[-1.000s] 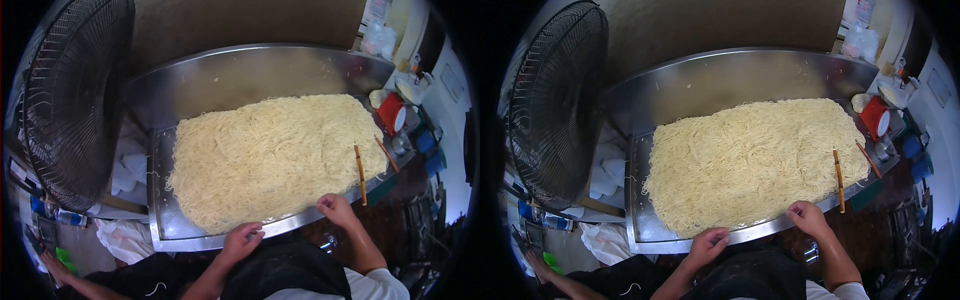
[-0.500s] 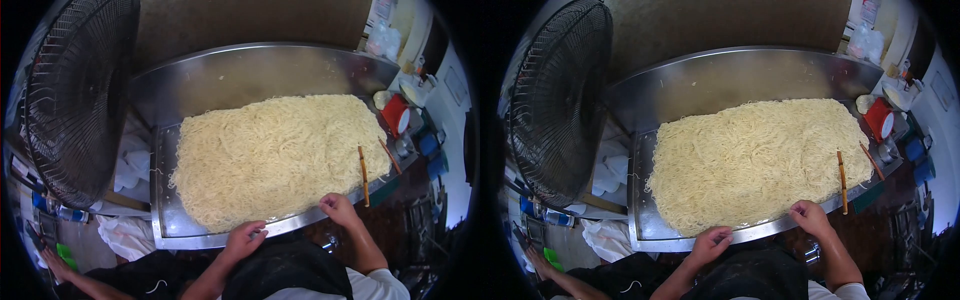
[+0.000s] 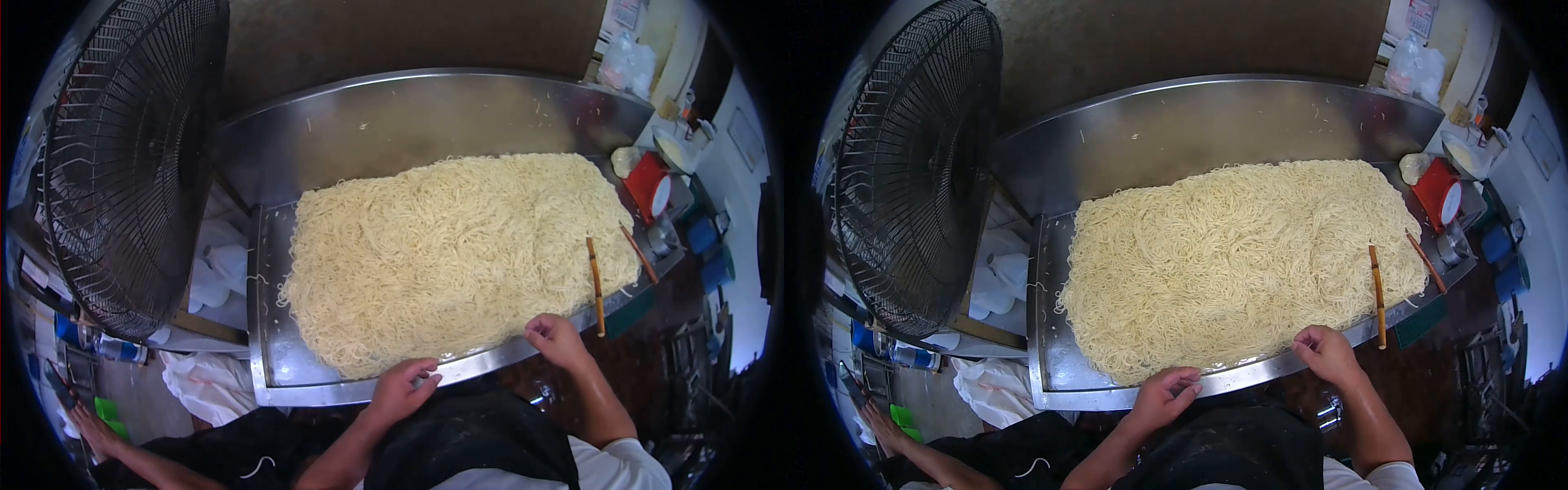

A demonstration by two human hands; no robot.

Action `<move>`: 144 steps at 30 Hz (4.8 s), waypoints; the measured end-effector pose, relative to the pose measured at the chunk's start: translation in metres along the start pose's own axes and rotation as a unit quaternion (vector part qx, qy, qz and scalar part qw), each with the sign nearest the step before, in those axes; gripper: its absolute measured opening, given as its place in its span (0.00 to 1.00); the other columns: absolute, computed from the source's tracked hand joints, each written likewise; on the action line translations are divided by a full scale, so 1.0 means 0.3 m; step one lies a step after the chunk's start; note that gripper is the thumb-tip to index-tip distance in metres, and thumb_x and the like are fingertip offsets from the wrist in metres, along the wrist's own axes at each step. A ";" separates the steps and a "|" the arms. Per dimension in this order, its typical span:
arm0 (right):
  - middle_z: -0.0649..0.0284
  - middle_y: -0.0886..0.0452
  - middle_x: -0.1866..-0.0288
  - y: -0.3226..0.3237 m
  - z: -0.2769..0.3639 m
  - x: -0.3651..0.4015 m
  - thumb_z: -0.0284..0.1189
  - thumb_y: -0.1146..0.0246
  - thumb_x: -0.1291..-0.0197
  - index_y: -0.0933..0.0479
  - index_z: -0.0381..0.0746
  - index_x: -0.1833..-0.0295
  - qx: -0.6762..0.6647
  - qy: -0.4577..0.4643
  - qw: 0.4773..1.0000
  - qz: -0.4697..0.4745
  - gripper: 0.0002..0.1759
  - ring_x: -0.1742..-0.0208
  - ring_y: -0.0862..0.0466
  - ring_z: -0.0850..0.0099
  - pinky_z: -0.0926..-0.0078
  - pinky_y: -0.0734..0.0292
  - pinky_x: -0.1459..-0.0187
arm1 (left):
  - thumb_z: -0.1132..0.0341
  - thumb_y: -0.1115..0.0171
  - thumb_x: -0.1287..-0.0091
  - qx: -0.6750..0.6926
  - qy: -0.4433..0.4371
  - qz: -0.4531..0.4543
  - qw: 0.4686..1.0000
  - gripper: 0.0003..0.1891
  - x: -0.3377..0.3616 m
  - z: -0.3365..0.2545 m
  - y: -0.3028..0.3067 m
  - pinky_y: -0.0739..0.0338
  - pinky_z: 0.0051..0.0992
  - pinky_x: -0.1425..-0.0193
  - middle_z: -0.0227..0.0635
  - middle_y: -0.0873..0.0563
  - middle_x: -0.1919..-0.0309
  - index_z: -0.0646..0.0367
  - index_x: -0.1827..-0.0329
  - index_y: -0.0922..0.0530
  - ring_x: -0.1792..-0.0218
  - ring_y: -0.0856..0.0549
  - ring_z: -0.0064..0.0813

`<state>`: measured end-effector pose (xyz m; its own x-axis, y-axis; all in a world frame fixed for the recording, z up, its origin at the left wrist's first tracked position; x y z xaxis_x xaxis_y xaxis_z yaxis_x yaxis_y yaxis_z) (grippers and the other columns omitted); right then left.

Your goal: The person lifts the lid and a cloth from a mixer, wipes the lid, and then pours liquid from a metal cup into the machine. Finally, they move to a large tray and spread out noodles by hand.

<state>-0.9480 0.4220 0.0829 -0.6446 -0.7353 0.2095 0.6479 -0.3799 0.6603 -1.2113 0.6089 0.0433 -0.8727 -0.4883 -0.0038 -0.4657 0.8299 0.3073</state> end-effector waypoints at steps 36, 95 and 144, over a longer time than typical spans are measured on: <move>0.70 0.22 0.72 -0.096 -0.092 -0.108 0.23 0.35 0.40 0.23 0.35 0.64 -0.121 0.040 0.991 0.043 0.04 0.72 0.25 0.83 0.82 0.29 0.68 | 0.58 0.37 0.31 -0.073 -0.001 -0.008 0.997 0.18 -0.022 -0.023 -0.061 0.19 0.34 0.51 0.42 0.14 0.54 0.58 0.43 0.20 0.53 0.14 0.38; 0.69 0.21 0.74 -0.094 -0.058 -0.078 0.25 0.34 0.41 0.21 0.34 0.65 -0.122 0.006 0.992 0.033 0.05 0.73 0.24 0.82 0.81 0.28 0.69 | 0.56 0.38 0.30 -0.080 -0.009 0.029 0.996 0.19 -0.036 -0.047 -0.052 0.19 0.34 0.51 0.42 0.14 0.53 0.58 0.42 0.20 0.54 0.13 0.37; 0.65 0.18 0.72 -0.069 -0.065 -0.096 0.27 0.31 0.43 0.19 0.34 0.64 -0.083 0.056 0.994 0.043 0.07 0.70 0.20 0.79 0.78 0.24 0.65 | 0.59 0.35 0.31 -0.070 -0.006 -0.011 0.997 0.17 -0.051 -0.058 -0.098 0.18 0.31 0.54 0.41 0.13 0.54 0.56 0.43 0.20 0.57 0.12 0.34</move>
<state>-0.9350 0.4401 0.0491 -0.5417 -0.8227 0.1724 0.7623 -0.3943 0.5133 -1.1817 0.5874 0.0510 -0.8649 -0.5015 -0.0226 -0.4596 0.7729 0.4375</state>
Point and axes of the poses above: each hand's wrist, its own x-axis away from the middle knuckle, its own y-axis out of the back of the hand, z = x × y, the point moved 5 cm from there along -x, towards the middle knuckle
